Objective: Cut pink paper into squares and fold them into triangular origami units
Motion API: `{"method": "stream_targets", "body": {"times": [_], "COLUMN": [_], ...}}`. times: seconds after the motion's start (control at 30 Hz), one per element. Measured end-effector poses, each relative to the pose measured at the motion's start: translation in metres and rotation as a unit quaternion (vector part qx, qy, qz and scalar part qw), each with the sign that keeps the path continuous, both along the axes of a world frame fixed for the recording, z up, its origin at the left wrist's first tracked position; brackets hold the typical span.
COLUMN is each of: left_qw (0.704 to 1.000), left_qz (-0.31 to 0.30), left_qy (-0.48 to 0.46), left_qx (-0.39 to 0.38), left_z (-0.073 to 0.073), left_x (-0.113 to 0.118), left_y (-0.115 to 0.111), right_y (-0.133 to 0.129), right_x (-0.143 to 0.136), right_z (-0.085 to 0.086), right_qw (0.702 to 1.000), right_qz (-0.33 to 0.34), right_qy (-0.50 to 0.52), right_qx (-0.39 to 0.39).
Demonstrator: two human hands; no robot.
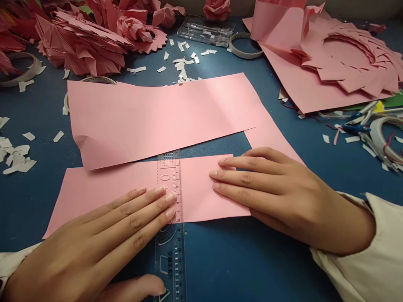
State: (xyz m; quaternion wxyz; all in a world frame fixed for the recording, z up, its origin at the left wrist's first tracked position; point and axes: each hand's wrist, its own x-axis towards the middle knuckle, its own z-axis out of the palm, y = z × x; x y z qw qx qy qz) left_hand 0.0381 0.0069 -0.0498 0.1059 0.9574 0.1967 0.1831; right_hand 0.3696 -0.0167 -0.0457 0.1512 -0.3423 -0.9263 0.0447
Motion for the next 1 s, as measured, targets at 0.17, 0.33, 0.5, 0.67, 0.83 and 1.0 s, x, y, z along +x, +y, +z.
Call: {"method": "stream_targets", "body": {"times": [0.17,0.33,0.5,0.67,0.83,1.0], "left_qw": [1.000,1.000,1.000,0.999,0.998,0.997], "left_qz": [0.000,0.023,-0.016,-0.040,-0.053,-0.054], "left_qy": [0.002,-0.002,0.012,0.019,0.025,0.019], "left_qx": [0.003,-0.003,-0.023,0.009,0.029,0.058], "left_z": [0.001,0.000,0.008,0.012,0.011,0.013], "left_x": [-0.001,0.003,-0.001,-0.002,-0.003,-0.009], "left_y": [-0.004,-0.007,-0.003,0.002,0.004,0.004], "right_y": [0.006,0.019,0.042,0.077,0.111,0.082], "right_x": [0.001,-0.004,-0.017,-0.029,-0.043,-0.060], "right_z": [-0.005,0.007,0.023,0.047,0.069,0.062], "right_qw": [0.995,0.990,0.989,0.988,0.992,0.980], "right_qz": [-0.017,-0.022,0.016,0.037,-0.078,-0.116], "right_qy": [0.087,0.114,0.106,0.060,0.094,0.125], "right_qx": [-0.037,-0.083,-0.104,-0.137,-0.044,0.101]}}
